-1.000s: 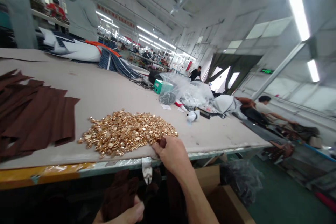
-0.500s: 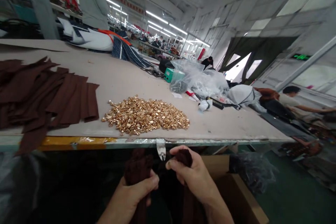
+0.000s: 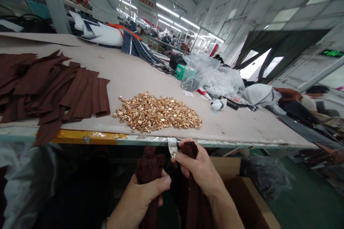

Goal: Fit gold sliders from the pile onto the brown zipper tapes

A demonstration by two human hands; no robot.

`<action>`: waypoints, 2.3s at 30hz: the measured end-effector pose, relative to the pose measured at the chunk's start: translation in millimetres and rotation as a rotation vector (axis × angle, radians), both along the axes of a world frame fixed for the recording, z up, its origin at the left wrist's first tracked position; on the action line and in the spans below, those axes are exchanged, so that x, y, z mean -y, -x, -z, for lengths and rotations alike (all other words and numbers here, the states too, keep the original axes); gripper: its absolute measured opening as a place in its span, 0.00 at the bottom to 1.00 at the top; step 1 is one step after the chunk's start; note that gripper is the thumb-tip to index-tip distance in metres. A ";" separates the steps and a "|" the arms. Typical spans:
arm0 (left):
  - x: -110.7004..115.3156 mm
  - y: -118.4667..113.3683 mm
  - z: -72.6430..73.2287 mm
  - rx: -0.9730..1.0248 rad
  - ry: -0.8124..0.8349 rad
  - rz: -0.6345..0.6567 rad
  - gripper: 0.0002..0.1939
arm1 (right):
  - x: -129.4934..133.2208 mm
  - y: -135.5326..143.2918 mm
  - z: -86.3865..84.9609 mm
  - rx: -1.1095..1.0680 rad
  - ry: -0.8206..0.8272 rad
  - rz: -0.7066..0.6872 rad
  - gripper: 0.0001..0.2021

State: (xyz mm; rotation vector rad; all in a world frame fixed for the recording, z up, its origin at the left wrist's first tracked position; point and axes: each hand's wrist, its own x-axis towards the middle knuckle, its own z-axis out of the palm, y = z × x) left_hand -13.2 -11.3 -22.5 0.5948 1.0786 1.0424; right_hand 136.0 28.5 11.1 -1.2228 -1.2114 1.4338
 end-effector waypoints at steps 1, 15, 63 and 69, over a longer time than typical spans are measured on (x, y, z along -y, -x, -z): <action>0.1 0.0 -0.6 0.004 0.007 0.000 0.09 | -1.6 0.6 0.7 -0.004 -0.003 0.005 0.16; 6.9 -8.9 2.3 -0.017 -0.045 0.051 0.10 | 38.0 -7.0 -0.7 0.264 -0.220 0.078 0.05; 5.4 -7.0 0.2 0.111 0.087 -0.013 0.12 | 49.6 -0.5 21.7 0.180 -0.316 0.148 0.03; 4.3 -9.1 -3.6 0.131 0.090 -0.053 0.12 | 46.4 4.7 26.0 0.156 -0.334 0.124 0.08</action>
